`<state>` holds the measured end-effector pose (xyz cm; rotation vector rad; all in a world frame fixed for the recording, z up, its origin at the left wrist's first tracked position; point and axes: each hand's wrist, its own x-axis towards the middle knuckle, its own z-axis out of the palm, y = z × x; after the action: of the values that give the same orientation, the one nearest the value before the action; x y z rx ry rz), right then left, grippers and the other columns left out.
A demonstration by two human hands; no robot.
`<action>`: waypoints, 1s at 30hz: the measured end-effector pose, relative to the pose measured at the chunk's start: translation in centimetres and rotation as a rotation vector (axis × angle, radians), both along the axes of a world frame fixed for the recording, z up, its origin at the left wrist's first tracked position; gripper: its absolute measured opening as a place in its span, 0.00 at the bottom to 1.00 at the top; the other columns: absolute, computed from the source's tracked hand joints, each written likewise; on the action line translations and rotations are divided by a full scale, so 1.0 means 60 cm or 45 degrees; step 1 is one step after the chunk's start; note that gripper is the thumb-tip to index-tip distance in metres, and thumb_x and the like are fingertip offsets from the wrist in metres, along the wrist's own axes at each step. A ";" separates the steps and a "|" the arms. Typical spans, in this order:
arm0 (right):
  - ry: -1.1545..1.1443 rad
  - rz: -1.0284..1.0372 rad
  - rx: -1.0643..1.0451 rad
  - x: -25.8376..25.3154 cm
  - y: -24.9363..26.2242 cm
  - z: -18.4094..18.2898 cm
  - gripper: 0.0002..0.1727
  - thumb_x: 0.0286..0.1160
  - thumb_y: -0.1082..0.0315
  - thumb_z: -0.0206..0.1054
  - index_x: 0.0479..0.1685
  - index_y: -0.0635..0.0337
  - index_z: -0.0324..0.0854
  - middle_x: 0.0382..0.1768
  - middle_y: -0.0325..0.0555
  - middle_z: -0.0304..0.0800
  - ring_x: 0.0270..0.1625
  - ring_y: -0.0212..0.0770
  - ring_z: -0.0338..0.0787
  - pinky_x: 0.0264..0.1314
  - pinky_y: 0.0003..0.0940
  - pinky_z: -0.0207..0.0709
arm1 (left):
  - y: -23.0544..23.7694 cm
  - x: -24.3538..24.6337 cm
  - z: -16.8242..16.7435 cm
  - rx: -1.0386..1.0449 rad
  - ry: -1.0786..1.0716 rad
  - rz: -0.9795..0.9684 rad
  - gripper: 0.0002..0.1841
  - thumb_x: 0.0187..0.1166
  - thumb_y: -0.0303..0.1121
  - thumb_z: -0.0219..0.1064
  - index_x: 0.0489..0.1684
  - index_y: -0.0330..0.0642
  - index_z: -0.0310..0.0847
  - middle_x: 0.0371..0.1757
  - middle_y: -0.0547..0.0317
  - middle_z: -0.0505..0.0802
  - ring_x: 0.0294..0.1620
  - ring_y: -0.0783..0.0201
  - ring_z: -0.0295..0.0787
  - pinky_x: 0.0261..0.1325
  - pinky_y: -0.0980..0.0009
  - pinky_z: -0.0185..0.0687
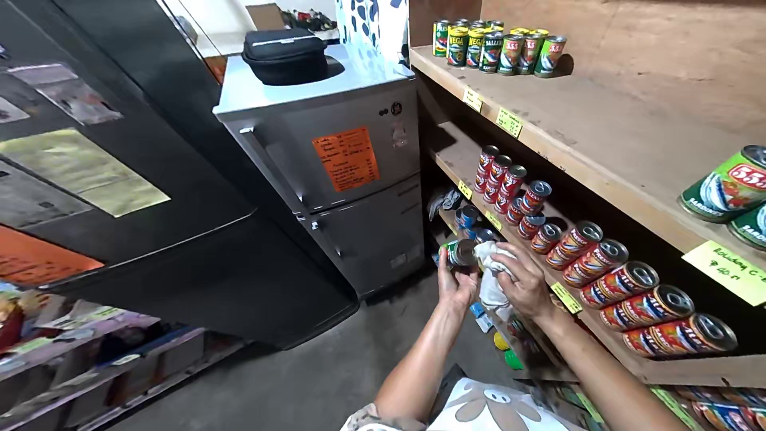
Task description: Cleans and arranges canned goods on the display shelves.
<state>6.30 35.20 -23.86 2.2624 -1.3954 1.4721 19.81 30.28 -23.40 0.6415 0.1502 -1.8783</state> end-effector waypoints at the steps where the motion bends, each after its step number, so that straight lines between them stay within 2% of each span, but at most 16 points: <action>1: 0.048 0.036 0.002 0.003 0.000 0.013 0.16 0.73 0.70 0.61 0.51 0.62 0.92 0.62 0.65 0.89 0.67 0.56 0.89 0.71 0.45 0.82 | 0.003 0.000 0.002 -0.015 0.032 -0.017 0.24 0.90 0.55 0.49 0.65 0.43 0.71 0.55 0.50 0.87 0.55 0.56 0.87 0.59 0.60 0.85; 3: 0.250 0.126 0.036 0.010 -0.010 0.020 0.15 0.81 0.68 0.63 0.60 0.58 0.90 0.68 0.61 0.87 0.74 0.59 0.84 0.77 0.53 0.77 | 0.013 -0.004 0.005 -0.048 0.099 -0.093 0.22 0.90 0.55 0.49 0.52 0.44 0.77 0.44 0.53 0.92 0.45 0.59 0.92 0.49 0.61 0.90; 4: 0.312 0.115 0.022 0.010 -0.018 0.017 0.17 0.81 0.69 0.63 0.64 0.56 0.88 0.69 0.60 0.86 0.75 0.61 0.84 0.77 0.54 0.77 | 0.017 -0.005 0.012 -0.060 0.113 -0.130 0.23 0.89 0.55 0.49 0.50 0.45 0.78 0.42 0.54 0.92 0.43 0.60 0.93 0.46 0.62 0.91; 6: 0.322 -0.026 0.024 0.007 -0.027 0.013 0.20 0.77 0.75 0.63 0.66 0.58 0.88 0.68 0.64 0.86 0.70 0.64 0.87 0.71 0.55 0.82 | 0.016 -0.005 0.024 -0.039 0.039 -0.095 0.20 0.90 0.51 0.52 0.57 0.42 0.73 0.48 0.52 0.89 0.47 0.58 0.91 0.52 0.62 0.89; 8: 0.268 -0.239 0.190 0.016 -0.016 0.013 0.20 0.75 0.76 0.63 0.66 0.65 0.87 0.65 0.68 0.87 0.63 0.65 0.91 0.62 0.54 0.86 | 0.012 -0.007 0.023 -0.081 -0.124 -0.037 0.18 0.91 0.46 0.53 0.62 0.40 0.71 0.50 0.51 0.87 0.49 0.59 0.88 0.56 0.63 0.86; 10: 0.214 -0.363 0.771 0.038 0.011 0.051 0.22 0.83 0.67 0.59 0.70 0.70 0.81 0.63 0.68 0.87 0.63 0.65 0.90 0.66 0.56 0.82 | 0.012 -0.015 0.003 -0.295 -0.398 0.013 0.15 0.92 0.40 0.51 0.62 0.38 0.71 0.46 0.53 0.88 0.44 0.63 0.89 0.50 0.67 0.87; 12: 0.149 -0.220 1.409 0.028 0.012 0.094 0.24 0.84 0.60 0.59 0.66 0.73 0.77 0.59 0.70 0.86 0.64 0.65 0.87 0.70 0.61 0.75 | 0.015 -0.022 -0.030 -0.643 -0.755 0.132 0.13 0.86 0.29 0.57 0.62 0.30 0.69 0.41 0.55 0.90 0.38 0.69 0.90 0.45 0.71 0.89; 13: 0.125 -0.051 1.573 0.008 0.013 0.096 0.22 0.82 0.61 0.63 0.61 0.75 0.80 0.55 0.71 0.86 0.62 0.66 0.86 0.69 0.63 0.74 | 0.015 -0.026 -0.038 -0.786 -0.934 0.193 0.19 0.77 0.26 0.64 0.63 0.26 0.69 0.44 0.54 0.90 0.41 0.72 0.90 0.48 0.72 0.89; 15: 0.227 0.267 1.695 -0.026 0.033 0.080 0.17 0.79 0.65 0.69 0.55 0.73 0.85 0.50 0.70 0.89 0.56 0.65 0.88 0.65 0.67 0.74 | 0.009 -0.034 -0.023 -1.073 -1.171 0.253 0.38 0.62 0.28 0.77 0.73 0.16 0.65 0.58 0.41 0.89 0.55 0.70 0.90 0.61 0.72 0.87; 17: 0.315 0.318 1.733 -0.048 0.063 0.048 0.17 0.79 0.62 0.69 0.54 0.69 0.87 0.49 0.68 0.90 0.56 0.65 0.89 0.63 0.69 0.74 | -0.005 -0.050 0.025 -1.311 -1.199 0.268 0.43 0.56 0.29 0.80 0.73 0.14 0.64 0.61 0.40 0.88 0.58 0.71 0.89 0.64 0.74 0.85; 19: 0.336 0.160 1.825 -0.072 0.091 0.025 0.20 0.82 0.59 0.65 0.60 0.67 0.85 0.55 0.70 0.88 0.63 0.68 0.86 0.67 0.72 0.72 | -0.019 -0.073 0.098 -1.513 -1.085 0.248 0.38 0.56 0.29 0.81 0.68 0.17 0.69 0.53 0.52 0.92 0.52 0.77 0.90 0.59 0.77 0.88; 21: 0.280 0.047 1.831 -0.099 0.119 -0.002 0.22 0.84 0.58 0.64 0.64 0.66 0.84 0.60 0.71 0.87 0.67 0.69 0.84 0.71 0.72 0.70 | -0.030 -0.100 0.181 -1.677 -0.940 0.104 0.33 0.59 0.31 0.81 0.65 0.27 0.73 0.46 0.66 0.93 0.46 0.79 0.91 0.53 0.75 0.90; 22: 0.245 0.033 1.799 -0.110 0.132 -0.013 0.22 0.83 0.58 0.64 0.64 0.66 0.84 0.61 0.70 0.87 0.68 0.68 0.84 0.73 0.70 0.69 | -0.035 -0.118 0.223 -1.757 -0.892 0.012 0.31 0.59 0.31 0.81 0.64 0.32 0.75 0.45 0.68 0.93 0.44 0.78 0.91 0.51 0.75 0.90; 26: 0.108 -0.017 1.752 -0.142 0.186 -0.023 0.22 0.83 0.59 0.64 0.67 0.65 0.83 0.63 0.67 0.86 0.70 0.64 0.83 0.76 0.65 0.69 | -0.054 -0.229 0.377 -2.085 -0.774 -0.353 0.27 0.61 0.26 0.79 0.63 0.30 0.80 0.49 0.55 0.94 0.50 0.70 0.92 0.60 0.68 0.89; 28: 0.024 -0.078 1.741 -0.148 0.212 -0.016 0.21 0.82 0.61 0.65 0.68 0.63 0.83 0.64 0.65 0.86 0.70 0.62 0.83 0.76 0.63 0.69 | -0.059 -0.294 0.423 -2.190 -0.680 -0.505 0.24 0.64 0.24 0.78 0.61 0.29 0.81 0.49 0.52 0.94 0.50 0.68 0.92 0.59 0.67 0.89; 30: -0.028 -0.152 1.721 -0.153 0.234 -0.015 0.21 0.80 0.63 0.66 0.69 0.62 0.83 0.65 0.64 0.87 0.71 0.60 0.84 0.77 0.62 0.70 | -0.065 -0.350 0.442 -2.261 -0.606 -0.602 0.21 0.66 0.23 0.78 0.59 0.28 0.82 0.47 0.51 0.94 0.47 0.67 0.93 0.57 0.68 0.90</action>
<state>-2.91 49.26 -24.76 2.5197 -3.0409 0.4103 -1.19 26.37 3.14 -0.2107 -1.8701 -1.4442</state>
